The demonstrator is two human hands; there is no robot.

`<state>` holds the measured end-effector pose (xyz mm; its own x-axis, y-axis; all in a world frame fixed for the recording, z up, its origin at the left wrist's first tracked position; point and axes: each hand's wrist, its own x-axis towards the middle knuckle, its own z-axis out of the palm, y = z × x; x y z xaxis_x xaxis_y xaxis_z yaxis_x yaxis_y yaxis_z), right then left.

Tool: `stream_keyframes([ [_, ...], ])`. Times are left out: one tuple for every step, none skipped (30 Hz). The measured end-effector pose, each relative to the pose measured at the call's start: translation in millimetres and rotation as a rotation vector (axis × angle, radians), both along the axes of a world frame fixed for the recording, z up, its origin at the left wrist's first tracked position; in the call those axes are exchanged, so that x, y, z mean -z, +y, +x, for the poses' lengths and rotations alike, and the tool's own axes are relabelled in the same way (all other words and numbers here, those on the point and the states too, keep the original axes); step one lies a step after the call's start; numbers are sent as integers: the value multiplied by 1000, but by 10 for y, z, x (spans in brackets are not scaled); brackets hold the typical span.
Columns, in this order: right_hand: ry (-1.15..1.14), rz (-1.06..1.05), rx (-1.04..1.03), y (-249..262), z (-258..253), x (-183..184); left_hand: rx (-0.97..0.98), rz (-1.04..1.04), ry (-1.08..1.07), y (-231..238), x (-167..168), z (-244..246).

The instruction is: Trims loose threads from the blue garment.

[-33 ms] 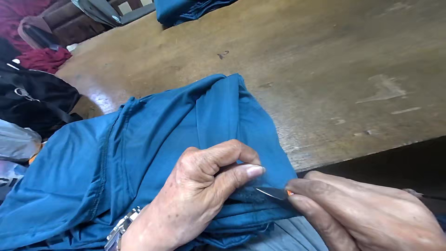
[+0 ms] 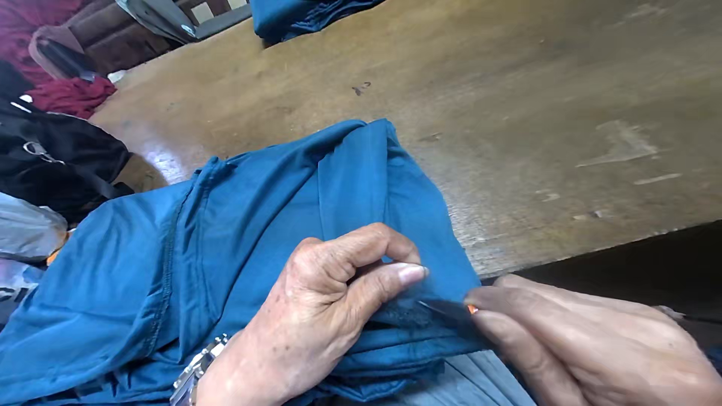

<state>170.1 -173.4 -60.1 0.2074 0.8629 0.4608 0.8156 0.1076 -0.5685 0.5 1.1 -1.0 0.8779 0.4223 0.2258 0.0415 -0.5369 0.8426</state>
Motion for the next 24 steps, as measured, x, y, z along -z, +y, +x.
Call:
stream_keyframes([
  [76, -3, 2, 10, 10, 3, 12, -12, -18, 26, 17, 9],
  [181, -10, 1, 18, 15, 6, 40, -37, -44, 66, 32, 24],
  [294, -14, -8, 23, 15, 15, 53, -57, -50, 91, 41, 33],
  [395, -18, -22, 33, 6, 27, 57, -78, -37, 108, 40, 32],
  [462, -21, -28, 50, -15, 42, 63, -106, -16, 120, 35, 23],
  [497, -19, -31, 71, -39, 58, 77, -144, 8, 130, 27, 6],
  [510, -12, -32, 90, -57, 72, 100, -181, 33, 146, 14, -14],
  [527, 0, -26, 105, -67, 81, 127, -219, 53, 164, 1, -33],
  [553, 10, -8, 114, -71, 76, 144, -245, 67, 179, -7, -50],
  [573, 15, 21, 119, -69, 55, 144, -260, 71, 186, -8, -65],
  [573, 22, 59, 123, -73, 26, 125, -262, 76, 183, -10, -77],
  [543, 36, 95, 124, -81, -4, 95, -261, 84, 173, -9, -88],
  [492, 59, 118, 121, -91, -27, 67, -268, 86, 161, -6, -91],
  [424, 84, 114, 113, -94, -41, 47, -270, 87, 149, -6, -88],
  [364, 109, 82, 103, -91, -48, 36, -268, 87, 136, -7, -81],
  [331, 123, 39, 92, -102, -52, 31, -270, 81, 120, -9, -75],
  [318, 124, 8, 84, -133, -57, 24, -275, 72, 96, -13, -67],
  [296, 121, -4, 86, -172, -56, 15, -272, 61, 63, -21, -58],
  [257, 113, 2, 95, -211, -54, 0, -252, 50, 17, -30, -47],
  [210, 105, 16, 107, -248, -49, -4, -243, 40, -8, -37, -41],
  [163, 104, 27, 123, -278, -37, -3, -243, 29, -16, -37, -41],
  [116, 100, 28, 132, -300, -31, 1, -239, 22, -11, -30, -43],
  [77, 88, 16, 130, -316, -39, 3, -238, 18, -1, -25, -48],
  [47, 75, -17, 116, -329, -54, -2, -213, 17, -10, -26, -53],
])
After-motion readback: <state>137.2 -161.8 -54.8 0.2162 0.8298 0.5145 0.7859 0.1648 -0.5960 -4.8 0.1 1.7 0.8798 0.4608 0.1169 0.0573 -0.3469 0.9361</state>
